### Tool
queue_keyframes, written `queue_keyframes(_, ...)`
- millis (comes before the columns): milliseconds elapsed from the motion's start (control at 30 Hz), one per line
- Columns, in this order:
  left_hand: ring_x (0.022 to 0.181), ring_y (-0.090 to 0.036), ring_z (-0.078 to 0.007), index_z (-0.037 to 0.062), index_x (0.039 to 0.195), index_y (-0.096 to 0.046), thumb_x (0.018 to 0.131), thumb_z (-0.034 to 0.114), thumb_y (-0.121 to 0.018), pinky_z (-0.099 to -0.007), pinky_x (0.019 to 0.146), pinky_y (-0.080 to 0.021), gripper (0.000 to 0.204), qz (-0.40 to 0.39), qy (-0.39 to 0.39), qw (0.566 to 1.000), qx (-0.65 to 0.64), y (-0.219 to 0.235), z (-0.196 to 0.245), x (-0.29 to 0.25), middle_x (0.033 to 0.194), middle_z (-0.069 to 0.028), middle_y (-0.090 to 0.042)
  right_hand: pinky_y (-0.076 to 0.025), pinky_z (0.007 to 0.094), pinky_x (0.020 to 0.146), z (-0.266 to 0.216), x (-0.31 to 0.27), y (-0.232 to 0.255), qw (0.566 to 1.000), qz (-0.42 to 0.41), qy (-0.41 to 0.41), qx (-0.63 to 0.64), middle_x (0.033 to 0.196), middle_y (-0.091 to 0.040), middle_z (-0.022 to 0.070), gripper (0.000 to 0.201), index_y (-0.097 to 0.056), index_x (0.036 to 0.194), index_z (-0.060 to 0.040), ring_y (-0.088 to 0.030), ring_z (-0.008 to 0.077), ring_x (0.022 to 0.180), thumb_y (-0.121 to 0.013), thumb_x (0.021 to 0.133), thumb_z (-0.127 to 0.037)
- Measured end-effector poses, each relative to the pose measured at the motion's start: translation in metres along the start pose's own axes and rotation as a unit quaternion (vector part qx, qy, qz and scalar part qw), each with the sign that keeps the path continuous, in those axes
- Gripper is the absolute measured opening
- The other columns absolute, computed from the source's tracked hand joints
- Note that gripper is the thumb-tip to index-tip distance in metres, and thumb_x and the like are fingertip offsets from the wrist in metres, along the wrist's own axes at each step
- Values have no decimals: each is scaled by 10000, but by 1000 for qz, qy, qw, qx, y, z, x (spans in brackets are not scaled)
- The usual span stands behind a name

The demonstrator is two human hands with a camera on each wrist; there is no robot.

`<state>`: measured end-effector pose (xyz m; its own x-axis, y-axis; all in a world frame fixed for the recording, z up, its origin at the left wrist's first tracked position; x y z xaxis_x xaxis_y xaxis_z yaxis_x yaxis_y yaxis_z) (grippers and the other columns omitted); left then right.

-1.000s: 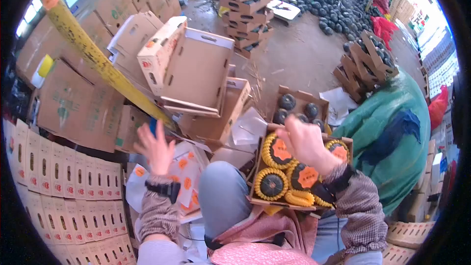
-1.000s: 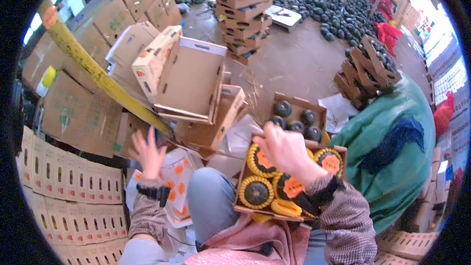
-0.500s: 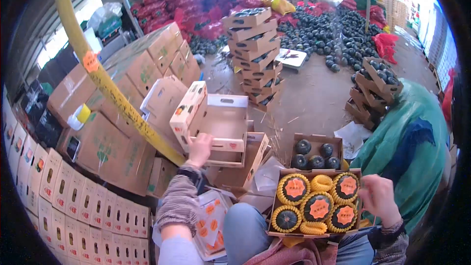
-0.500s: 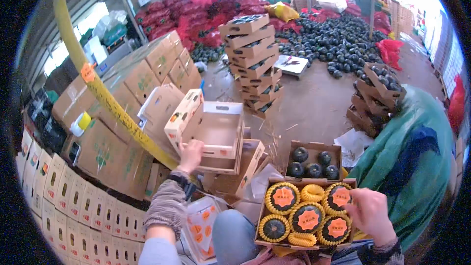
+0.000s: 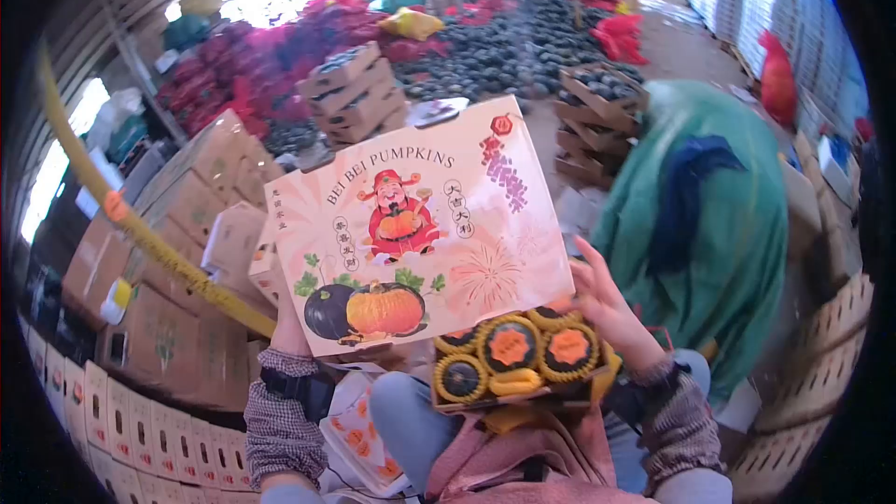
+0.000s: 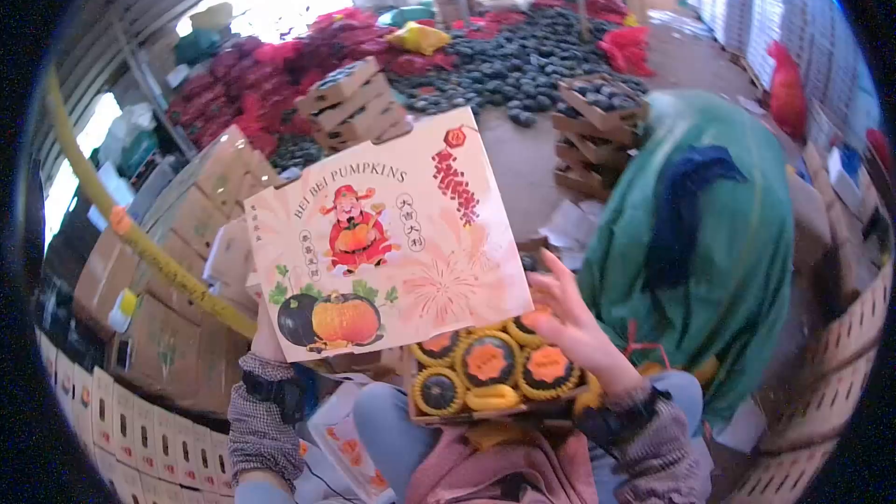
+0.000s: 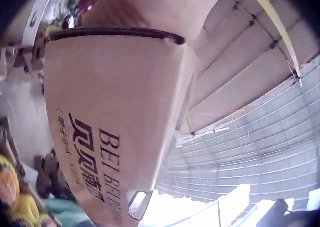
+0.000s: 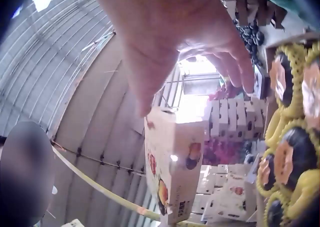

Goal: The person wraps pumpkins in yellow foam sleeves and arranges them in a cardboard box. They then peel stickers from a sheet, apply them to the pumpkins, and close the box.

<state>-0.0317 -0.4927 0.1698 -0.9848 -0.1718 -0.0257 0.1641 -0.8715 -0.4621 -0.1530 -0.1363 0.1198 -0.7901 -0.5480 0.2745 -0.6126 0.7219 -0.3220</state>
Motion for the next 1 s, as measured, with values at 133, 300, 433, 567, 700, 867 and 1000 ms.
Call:
queue_keyframes(133, 1066, -623, -273, -3, 1311, -465, 1004, 412, -402, -383, 925, -520, 519, -32, 34, 998, 40, -53, -23, 25, 1249, -169, -584, -485, 227, 775, -44, 7, 12, 996, 94, -3, -7, 1107, -595, 47, 602, -406, 1384, -10, -584, 113, 953, -648, 889, -255)
queue_keyframes(300, 1078, -618, -276, 5, 1316, -462, 1008, 432, -388, -386, 936, -515, 532, -9, 69, 994, 85, -50, -48, 70, 1258, -173, -579, -477, 221, 565, -9, -35, 50, 954, 131, -248, -104, 1001, -624, 36, 519, -552, 1230, -40, -596, 106, 784, -536, 924, -459)
queue_keyframes(433, 1151, -575, -261, 13, 1336, -443, 1013, 429, -394, -388, 983, -479, 528, 9, 257, 964, 61, -36, -121, 68, 1311, -160, -549, -510, 304, 550, 49, -69, 78, 915, 185, -333, -133, 991, -626, 90, 598, -584, 1178, -50, -607, 187, 798, -465, 913, -573)
queue_keyframes(567, 1135, -584, -262, 14, 1331, -452, 1015, 399, -405, -367, 972, -487, 500, 31, 329, 938, 103, 11, -163, 79, 1290, -164, -563, -522, 377, 581, 61, -86, 81, 883, 164, -387, -210, 996, -626, 125, 688, -597, 1160, -36, -601, 227, 824, -406, 897, -642)
queue_keyframes(700, 1137, -583, -258, 17, 1350, -440, 1005, 447, -380, -373, 968, -492, 555, -21, 338, 940, 48, 1, -142, 81, 1296, -159, -560, -501, 336, 719, 28, -61, 79, 954, 89, -222, -181, 1064, -659, 89, 604, -544, 1270, -73, -610, 196, 943, -267, 1005, -540)
queue_keyframes(867, 1139, -583, -257, 17, 1351, -442, 1006, 443, -375, -371, 966, -493, 552, 23, 263, 964, 34, 35, -104, 84, 1296, -158, -561, -534, 381, 849, 26, -11, -1, 915, -33, -182, 357, 1067, -671, 179, 429, -556, 1211, 10, -668, 298, 951, -420, 1004, -340)
queue_keyframes(1000, 1140, -584, -256, 17, 1351, -442, 1007, 440, -371, -370, 965, -494, 550, 68, 239, 969, 17, 62, -109, 59, 1296, -158, -561, -521, 391, 934, 160, -16, -63, 845, -87, -465, 248, 1150, -623, 250, 348, -503, 1244, 78, -636, 332, 1065, -482, 980, -148)
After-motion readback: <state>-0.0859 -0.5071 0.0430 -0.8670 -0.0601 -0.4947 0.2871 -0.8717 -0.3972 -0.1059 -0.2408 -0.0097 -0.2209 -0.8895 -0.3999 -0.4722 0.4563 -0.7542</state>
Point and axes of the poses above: each hand's wrist, its own x-axis towards the middle knuckle, its own y-axis out of the back of the hand, z = x × y, the point moved 8 cm from there along x, towards the middle knuckle
